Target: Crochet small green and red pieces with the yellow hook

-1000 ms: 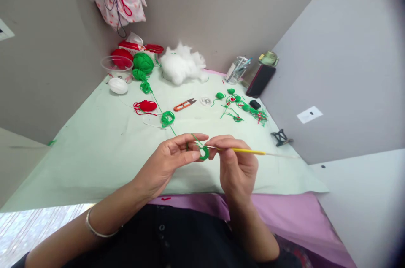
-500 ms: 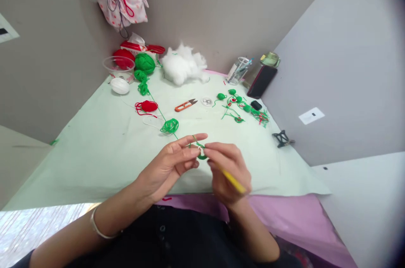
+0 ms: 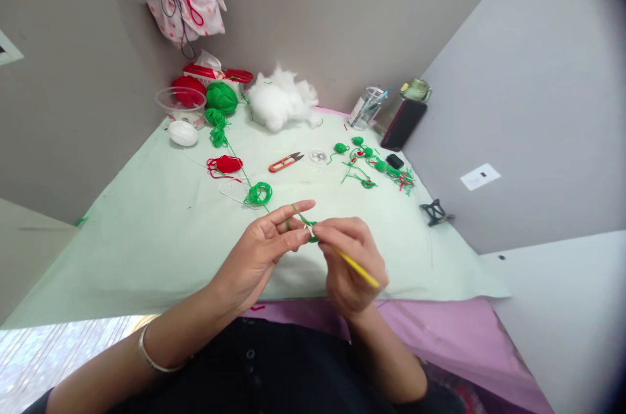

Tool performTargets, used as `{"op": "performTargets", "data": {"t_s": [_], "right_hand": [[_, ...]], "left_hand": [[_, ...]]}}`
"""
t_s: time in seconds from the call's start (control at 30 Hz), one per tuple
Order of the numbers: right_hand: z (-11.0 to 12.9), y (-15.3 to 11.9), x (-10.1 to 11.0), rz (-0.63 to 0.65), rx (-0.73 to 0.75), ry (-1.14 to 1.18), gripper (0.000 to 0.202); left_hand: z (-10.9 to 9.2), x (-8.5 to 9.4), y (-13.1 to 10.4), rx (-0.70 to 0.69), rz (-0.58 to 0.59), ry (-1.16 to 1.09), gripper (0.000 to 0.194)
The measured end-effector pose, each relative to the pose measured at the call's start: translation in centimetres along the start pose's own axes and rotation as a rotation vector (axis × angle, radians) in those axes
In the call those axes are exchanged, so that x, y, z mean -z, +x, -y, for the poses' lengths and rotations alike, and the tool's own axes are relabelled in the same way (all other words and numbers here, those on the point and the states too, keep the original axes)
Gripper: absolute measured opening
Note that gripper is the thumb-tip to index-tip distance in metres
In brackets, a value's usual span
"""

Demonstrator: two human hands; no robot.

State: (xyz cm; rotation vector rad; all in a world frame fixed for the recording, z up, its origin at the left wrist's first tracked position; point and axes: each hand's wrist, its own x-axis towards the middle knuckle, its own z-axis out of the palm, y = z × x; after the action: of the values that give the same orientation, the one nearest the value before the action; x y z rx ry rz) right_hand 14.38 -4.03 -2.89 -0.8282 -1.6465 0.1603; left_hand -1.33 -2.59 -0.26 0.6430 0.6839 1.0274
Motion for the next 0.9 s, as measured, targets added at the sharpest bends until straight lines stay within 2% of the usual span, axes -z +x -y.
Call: {"op": "performTargets", "data": {"t_s": [0.1,0.43,0.53,0.9], "right_hand": [[-0.1,0.8,0.2,0.011,-0.165,0.213,0.029],[-0.5,1.3,0.3,-0.163,-0.410,0.550,0.016],[-0.3,1.8,0.6,-0.196,-0.434,0.585,0.014],[-0.2,1.4,1.0,-0.137,-0.389,0.544,0.016]], "left_hand": [[-0.1,0.1,0.0,0.000,0.004,0.016,0.042],[-0.2,0.5,0.1,-0.013,0.020,0.022,0.035],[-0.2,0.4,0.0,-0.007,0.015,0.023,0.034],[-0.3,0.1,0.0,-0.051,0.039,0.018,0.011]]}}
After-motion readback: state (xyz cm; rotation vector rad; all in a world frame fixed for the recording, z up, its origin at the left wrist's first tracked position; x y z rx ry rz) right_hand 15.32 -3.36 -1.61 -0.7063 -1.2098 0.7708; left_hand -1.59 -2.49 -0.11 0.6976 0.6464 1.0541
